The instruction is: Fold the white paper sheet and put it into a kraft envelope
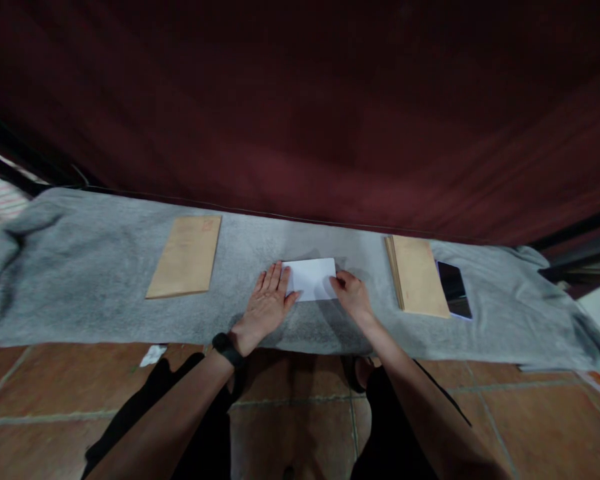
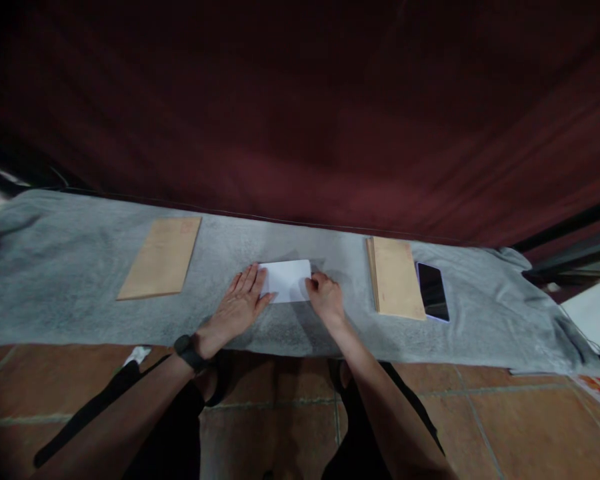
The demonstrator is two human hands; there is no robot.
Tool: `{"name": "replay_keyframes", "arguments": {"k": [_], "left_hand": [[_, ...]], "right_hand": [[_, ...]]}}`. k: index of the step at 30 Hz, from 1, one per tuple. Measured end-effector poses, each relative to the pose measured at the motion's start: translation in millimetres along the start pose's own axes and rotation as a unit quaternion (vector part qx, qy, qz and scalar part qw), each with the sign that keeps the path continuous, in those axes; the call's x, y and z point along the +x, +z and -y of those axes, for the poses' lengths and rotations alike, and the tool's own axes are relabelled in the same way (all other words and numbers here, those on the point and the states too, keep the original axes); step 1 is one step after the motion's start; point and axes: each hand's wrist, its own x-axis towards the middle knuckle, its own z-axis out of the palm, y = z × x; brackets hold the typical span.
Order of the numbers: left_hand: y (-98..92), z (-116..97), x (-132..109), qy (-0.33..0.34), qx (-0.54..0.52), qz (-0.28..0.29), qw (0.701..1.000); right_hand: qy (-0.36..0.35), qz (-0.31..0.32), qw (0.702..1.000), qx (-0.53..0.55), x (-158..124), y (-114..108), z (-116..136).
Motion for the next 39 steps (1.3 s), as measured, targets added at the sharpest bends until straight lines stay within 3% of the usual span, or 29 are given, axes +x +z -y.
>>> {"name": "replay_keyframes", "arguments": {"k": [10, 16, 20, 25, 30, 39], "left_hand": [[-1.9, -1, 3, 0.006, -0.013, -0.024, 1.0], [-7.6, -16, 4, 0.073, -0.041, -0.024, 0.996], [-6.8, -29, 0, 0.114, -0.046, -0.013, 0.992], [-0.6, -39, -3, 0.137, -0.042, -0.01, 0.99], [2.8, -39, -4, 0.137, -0.046, -0.007, 0.989], [4.2, -34, -5, 0.115, -0.047, -0.011, 0.992]], "right_hand": [[0.044, 0.044, 0.996, -0.06, -8, -9, 3], [0.034, -0.032, 0.996, -0.076, -14, -6, 5], [-0.054, -0.072, 0.995, -0.036, -15, -3, 9], [-0.21, 0.007, 0.977, 0.039, -23, 14, 20], [-0.211, 0.036, 0.977, -0.008, -30, 27, 22], [-0.201, -0.012, 0.975, -0.094, -27, 30, 12]]}}
